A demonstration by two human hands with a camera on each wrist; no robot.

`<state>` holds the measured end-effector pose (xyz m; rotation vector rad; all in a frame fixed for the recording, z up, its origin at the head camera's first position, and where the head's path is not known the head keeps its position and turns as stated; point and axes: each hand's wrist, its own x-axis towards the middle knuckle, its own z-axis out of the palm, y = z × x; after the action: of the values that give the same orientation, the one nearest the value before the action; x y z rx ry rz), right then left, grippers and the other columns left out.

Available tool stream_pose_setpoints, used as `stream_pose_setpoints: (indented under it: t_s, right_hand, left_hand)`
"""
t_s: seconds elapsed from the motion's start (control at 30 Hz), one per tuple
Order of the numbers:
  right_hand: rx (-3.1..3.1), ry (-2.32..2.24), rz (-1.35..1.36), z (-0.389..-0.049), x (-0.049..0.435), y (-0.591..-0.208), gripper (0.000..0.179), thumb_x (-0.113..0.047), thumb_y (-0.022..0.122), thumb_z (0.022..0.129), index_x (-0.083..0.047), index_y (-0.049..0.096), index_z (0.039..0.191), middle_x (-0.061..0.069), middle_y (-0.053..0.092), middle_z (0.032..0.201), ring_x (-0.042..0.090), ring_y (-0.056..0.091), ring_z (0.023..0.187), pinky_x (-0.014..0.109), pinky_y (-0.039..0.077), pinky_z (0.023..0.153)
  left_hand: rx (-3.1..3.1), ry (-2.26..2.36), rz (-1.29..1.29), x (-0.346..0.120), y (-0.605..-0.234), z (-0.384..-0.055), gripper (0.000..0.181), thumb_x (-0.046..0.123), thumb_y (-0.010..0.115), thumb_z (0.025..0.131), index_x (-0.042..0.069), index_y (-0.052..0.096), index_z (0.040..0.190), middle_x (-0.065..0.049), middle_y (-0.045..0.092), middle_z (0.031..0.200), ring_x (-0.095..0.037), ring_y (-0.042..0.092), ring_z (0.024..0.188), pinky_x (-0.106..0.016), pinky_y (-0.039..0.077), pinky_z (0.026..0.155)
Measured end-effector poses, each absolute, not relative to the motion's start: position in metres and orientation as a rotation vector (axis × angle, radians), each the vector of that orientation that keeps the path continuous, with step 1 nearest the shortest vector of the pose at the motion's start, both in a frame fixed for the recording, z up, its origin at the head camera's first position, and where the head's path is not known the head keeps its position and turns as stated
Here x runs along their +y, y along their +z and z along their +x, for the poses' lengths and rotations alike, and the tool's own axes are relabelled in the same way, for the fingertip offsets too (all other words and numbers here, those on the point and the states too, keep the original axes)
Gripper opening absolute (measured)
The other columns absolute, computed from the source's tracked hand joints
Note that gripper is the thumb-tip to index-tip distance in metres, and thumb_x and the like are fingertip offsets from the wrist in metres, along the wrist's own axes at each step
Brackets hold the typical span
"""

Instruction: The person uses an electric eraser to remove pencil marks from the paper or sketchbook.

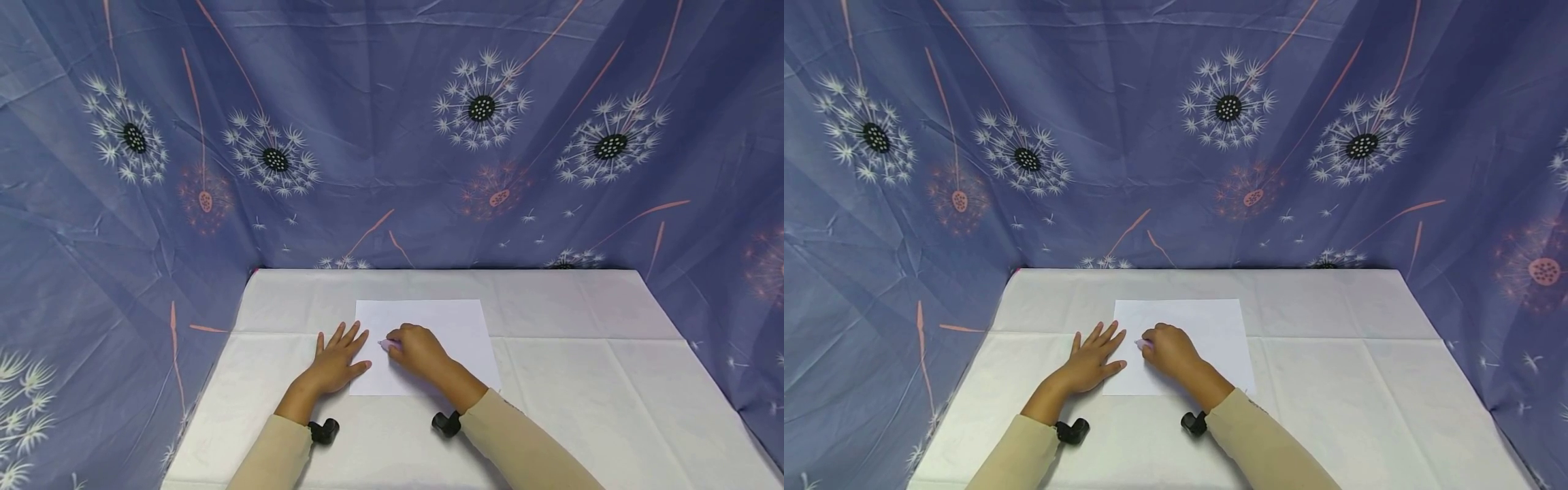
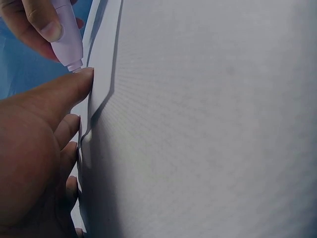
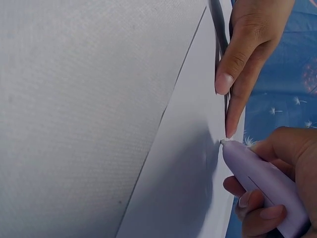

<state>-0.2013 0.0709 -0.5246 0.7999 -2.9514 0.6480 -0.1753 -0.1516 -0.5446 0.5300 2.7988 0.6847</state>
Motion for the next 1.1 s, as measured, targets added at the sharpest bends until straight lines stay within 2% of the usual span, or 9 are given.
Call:
stream_pose_setpoints:
  t_s: [0.23,0.67,1.1]
  right_hand:
    - [-2.961,0.665,0.795,-0.2019,0.0711,-0.5244,0.023,-0.019,0.072,0.089,-0.008,0.078,0.108,0.007,0.075,0.094,0.021,0.072,0.084,0.036,0.059,0.08]
    - [-2.947,0.676,0.81,-0.2015,0.0706,-0.5251,0.021,-0.019,0.073,0.089,-0.008,0.079,0.107,0.007,0.075,0.092,0.02,0.071,0.081,0.036,0.059,0.077]
    - [-2.916,0.662,0.847,-0.2023,0.0712,-0.5273,0.021,-0.02,0.073,0.091,-0.008,0.078,0.107,0.006,0.075,0.092,0.021,0.071,0.082,0.036,0.059,0.079]
  left_hand:
    - [2.806,0.742,0.572,-0.152,-0.5466,-0.1745,0.066,0.039,0.057,0.102,0.01,0.037,0.157,-0.016,0.022,0.168,-0.047,0.012,0.156,-0.078,-0.002,0.115]
    - [2.8,0.657,0.522,-0.1503,-0.5434,-0.1759,0.067,0.044,0.056,0.102,0.014,0.036,0.158,-0.01,0.02,0.17,-0.041,0.01,0.158,-0.076,0.001,0.118]
    - [2.787,0.684,0.527,-0.1498,-0.5419,-0.1747,0.067,0.042,0.058,0.101,0.014,0.036,0.158,-0.011,0.021,0.17,-0.042,0.01,0.158,-0.076,0.0,0.117]
